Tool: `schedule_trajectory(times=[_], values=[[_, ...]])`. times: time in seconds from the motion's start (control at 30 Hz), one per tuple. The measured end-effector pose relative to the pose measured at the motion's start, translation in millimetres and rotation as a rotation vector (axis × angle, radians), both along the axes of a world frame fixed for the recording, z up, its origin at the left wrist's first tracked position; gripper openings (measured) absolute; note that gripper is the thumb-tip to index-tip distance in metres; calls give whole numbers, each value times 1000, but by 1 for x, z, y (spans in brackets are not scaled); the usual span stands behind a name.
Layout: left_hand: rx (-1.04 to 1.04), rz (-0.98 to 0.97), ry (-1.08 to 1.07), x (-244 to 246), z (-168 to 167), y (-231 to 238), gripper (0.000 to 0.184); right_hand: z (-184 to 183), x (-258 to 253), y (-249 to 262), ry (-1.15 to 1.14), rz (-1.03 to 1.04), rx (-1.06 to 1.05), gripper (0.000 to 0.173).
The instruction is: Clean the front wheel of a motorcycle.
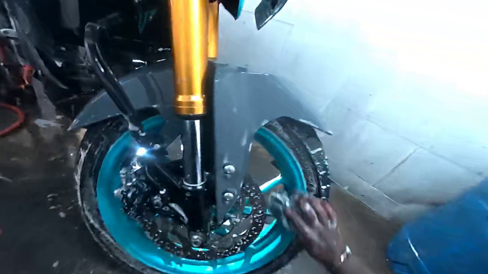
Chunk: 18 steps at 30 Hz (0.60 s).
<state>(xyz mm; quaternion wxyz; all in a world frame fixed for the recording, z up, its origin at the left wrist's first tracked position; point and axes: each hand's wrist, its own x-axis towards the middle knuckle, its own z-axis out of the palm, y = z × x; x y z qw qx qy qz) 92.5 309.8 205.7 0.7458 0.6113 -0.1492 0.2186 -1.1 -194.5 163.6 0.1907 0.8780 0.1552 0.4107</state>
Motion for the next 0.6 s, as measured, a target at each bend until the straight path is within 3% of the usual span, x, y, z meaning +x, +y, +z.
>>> schedule_trajectory(times=[0.13,0.23,0.33,0.5,0.6], values=[[57,-176,-167,-5,28,-31,20,107,97,46,-193,184,-245,21],[113,-242,-168,-17,12,-52,24,132,129,63,-139,318,-403,23],[85,-200,-60,-26,2,-75,23,112,93,46,17,175,-347,29],[-6,-136,-86,-45,26,-76,25,5,-30,28,305,-166,31,33],[-17,-89,-114,-50,29,-60,25,1,-17,44,272,-276,74,35]])
